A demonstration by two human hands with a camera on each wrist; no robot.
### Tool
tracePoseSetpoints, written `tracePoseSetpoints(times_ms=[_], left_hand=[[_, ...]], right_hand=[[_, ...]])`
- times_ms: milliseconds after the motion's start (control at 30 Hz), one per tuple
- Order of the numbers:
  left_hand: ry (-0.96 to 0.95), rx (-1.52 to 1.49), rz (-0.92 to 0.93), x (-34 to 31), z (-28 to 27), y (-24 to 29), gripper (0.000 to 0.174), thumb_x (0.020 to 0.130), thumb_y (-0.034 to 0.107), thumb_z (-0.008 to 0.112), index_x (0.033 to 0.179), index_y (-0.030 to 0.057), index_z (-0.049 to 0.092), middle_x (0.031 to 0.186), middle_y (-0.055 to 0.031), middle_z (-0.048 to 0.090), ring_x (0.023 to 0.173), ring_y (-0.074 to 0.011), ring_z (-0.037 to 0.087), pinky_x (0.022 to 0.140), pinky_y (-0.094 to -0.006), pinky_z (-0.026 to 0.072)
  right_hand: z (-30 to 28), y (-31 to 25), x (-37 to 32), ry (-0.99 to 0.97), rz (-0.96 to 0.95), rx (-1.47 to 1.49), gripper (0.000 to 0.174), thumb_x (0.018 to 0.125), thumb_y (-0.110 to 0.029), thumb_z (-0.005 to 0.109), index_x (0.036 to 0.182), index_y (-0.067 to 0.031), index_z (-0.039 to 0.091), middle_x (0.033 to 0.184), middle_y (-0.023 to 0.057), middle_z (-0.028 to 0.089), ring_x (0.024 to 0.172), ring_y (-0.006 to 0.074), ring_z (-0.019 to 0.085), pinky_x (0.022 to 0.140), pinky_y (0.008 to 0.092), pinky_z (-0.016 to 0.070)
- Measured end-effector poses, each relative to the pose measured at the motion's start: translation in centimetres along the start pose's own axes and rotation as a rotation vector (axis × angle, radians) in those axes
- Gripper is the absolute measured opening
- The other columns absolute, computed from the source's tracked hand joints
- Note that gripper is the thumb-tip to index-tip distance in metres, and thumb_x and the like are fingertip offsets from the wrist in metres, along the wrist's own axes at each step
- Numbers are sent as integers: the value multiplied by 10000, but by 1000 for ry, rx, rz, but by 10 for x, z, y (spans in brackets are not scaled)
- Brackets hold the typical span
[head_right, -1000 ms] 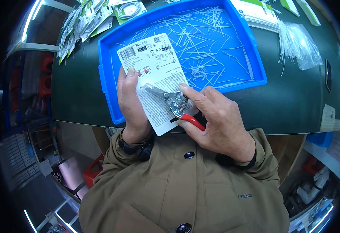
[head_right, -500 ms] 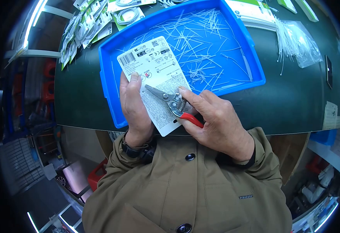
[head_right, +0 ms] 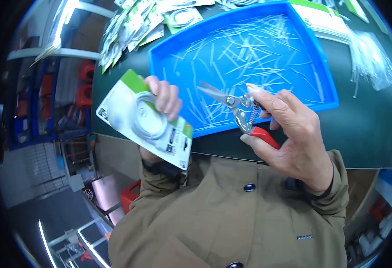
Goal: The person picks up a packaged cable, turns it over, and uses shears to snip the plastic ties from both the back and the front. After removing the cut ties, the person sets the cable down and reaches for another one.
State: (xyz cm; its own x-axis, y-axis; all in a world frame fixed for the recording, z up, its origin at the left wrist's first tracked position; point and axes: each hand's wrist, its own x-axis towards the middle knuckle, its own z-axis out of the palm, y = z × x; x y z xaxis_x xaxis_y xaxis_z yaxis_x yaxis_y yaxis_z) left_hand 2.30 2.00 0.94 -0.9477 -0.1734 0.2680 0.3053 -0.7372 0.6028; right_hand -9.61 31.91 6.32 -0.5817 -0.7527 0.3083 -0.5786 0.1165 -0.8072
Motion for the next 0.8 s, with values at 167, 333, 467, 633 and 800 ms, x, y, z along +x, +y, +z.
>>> tracePoseSetpoints(times_ms=[167, 333, 467, 633, 800], left_hand=[[-77, -204, -168, 6, 8, -12, 495, 1167, 494, 399, 994, 65, 577, 774, -59, 576, 716, -196, 567, 586, -318, 542], [23, -150, -151, 2, 25, -15, 502, 1147, 534, 439, 960, 80, 546, 757, -26, 526, 692, -163, 525, 568, -306, 518], [58, -113, -49, 5, 48, -16, 478, 1115, 538, 531, 964, 84, 543, 757, -7, 513, 690, -145, 512, 594, -276, 498], [18, -37, -45, 3, 43, -16, 462, 1091, 531, 593, 970, 88, 541, 770, 3, 512, 696, -132, 500, 603, -276, 479], [49, -72, -57, 3, 46, -16, 470, 1117, 538, 533, 971, 91, 541, 782, 5, 512, 714, -125, 487, 608, -275, 473]], right_hand=[[11, -21, 17, -160, -52, -32, 809, 698, -41, 881, 1468, -71, 637, 976, 115, 658, 803, 233, 671, 642, 348, 526], [17, -38, 31, -254, -86, -89, 833, 691, -65, 912, 1473, -83, 626, 937, 119, 608, 776, 269, 647, 669, 395, 524], [22, -42, 36, -257, -105, -66, 818, 708, -76, 913, 1472, -79, 622, 921, 125, 610, 767, 274, 635, 668, 397, 519], [26, -44, 38, -253, -116, -63, 801, 718, -77, 913, 1465, -75, 624, 913, 128, 614, 770, 275, 640, 661, 398, 516], [23, -44, 35, -268, -79, -85, 792, 721, -80, 916, 1458, -72, 626, 906, 125, 608, 763, 278, 650, 652, 402, 513]])
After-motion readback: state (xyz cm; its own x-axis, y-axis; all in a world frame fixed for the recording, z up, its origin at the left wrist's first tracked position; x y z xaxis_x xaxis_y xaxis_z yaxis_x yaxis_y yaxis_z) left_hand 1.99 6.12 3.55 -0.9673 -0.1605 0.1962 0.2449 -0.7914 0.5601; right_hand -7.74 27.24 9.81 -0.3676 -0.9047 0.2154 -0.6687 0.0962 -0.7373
